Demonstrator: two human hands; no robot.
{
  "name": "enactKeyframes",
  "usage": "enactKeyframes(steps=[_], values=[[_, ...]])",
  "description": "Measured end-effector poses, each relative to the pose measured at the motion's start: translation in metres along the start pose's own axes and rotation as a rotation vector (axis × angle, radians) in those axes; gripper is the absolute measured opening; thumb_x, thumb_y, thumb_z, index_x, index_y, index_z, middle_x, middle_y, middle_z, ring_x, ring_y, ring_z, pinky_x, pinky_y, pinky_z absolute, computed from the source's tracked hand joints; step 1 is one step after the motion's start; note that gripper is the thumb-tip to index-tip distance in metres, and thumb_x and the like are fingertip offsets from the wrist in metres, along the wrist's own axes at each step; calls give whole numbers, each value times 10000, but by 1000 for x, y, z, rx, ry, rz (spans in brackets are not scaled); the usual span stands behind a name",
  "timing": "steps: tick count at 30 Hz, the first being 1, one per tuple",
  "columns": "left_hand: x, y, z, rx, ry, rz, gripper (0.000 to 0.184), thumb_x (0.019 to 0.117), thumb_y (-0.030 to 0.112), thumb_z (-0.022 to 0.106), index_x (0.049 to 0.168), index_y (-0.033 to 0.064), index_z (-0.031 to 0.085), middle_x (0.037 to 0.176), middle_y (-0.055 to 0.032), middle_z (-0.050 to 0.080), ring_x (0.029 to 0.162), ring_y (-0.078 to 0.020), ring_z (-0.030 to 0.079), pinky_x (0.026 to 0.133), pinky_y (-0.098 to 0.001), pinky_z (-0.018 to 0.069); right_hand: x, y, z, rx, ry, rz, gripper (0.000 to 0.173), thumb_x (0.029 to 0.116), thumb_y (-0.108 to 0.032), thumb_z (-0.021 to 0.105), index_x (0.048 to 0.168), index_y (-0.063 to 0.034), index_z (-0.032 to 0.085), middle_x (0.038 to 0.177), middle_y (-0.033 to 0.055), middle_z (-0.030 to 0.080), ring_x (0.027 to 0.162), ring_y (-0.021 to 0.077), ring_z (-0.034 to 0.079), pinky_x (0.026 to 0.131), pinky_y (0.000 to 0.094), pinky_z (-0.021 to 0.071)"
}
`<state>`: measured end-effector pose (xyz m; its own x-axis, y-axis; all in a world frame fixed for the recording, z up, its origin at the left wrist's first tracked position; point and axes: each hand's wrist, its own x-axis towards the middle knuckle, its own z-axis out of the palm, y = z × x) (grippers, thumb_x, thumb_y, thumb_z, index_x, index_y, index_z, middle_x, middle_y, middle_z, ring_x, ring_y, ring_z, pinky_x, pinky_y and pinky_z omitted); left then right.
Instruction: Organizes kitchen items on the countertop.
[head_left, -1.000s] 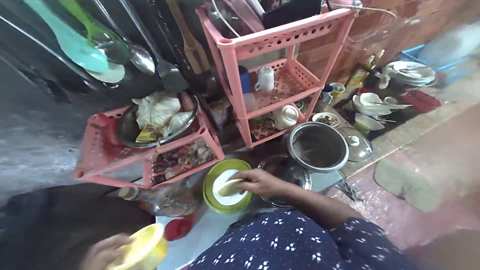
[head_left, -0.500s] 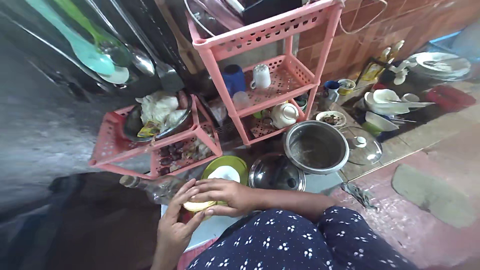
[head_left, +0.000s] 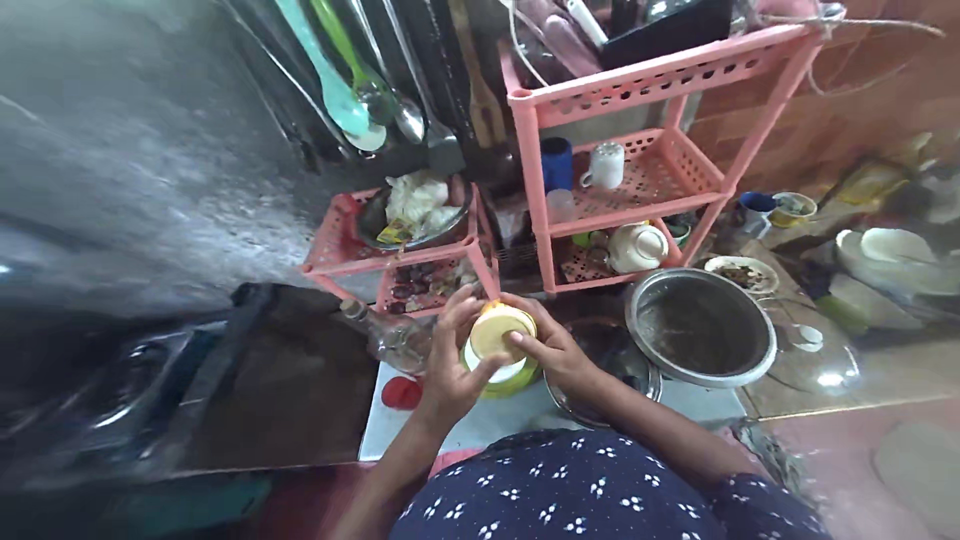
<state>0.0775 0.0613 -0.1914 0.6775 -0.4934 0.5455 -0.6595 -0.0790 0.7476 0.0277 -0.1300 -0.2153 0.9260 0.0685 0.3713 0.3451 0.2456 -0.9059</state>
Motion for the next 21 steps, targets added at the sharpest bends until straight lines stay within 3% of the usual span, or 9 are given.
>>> enactKeyframes(steps=[2,4,9,15,18,21], values=[[3,0,3,9,10,-99,642,997,448,636,1501,97,450,1380,-96,611,1196,-189,643,1007,-391,572,0,1,5,-67,19,-60,519,1047,-174,554,1540,-63,435,1454,168,524,1264,238,591,1064,409,534],[3,-2,5,15,37,-103,584,1008,406,632,1455,53,505,1320,-95,644,1152,-152,659,997,-354,573,2,5,7,-164,39,-114,529,1064,-223,533,1542,-31,412,1461,188,527,1286,237,584,1079,407,523],[-2,-8,7,27,108,-66,628,1003,461,619,1443,30,496,1348,-131,592,1194,-165,616,1023,-359,542,3,12,15,-405,104,-175,549,1112,-372,380,1498,8,472,1436,188,555,1314,216,560,1129,409,471],[-2,-14,-6,50,92,-29,464,1017,334,635,1311,-21,583,1239,-143,649,1125,-163,653,993,-353,563,16,19,25,-411,84,-198,501,1088,-327,469,1427,36,537,1314,164,621,1190,169,624,1025,334,544],[10,-13,-33,96,14,-47,457,1010,368,637,1314,28,617,1223,-107,667,1107,-140,658,981,-349,562,24,11,26,-321,-5,-107,533,1064,-294,540,1454,59,459,1350,174,600,1183,184,642,985,338,579],[39,-14,-96,171,113,12,440,1006,311,648,1366,63,593,1335,-83,646,1176,-156,649,1018,-399,558,32,0,11,-383,-49,-46,663,1019,-356,610,1523,11,385,1475,189,499,1219,229,626,964,379,595]])
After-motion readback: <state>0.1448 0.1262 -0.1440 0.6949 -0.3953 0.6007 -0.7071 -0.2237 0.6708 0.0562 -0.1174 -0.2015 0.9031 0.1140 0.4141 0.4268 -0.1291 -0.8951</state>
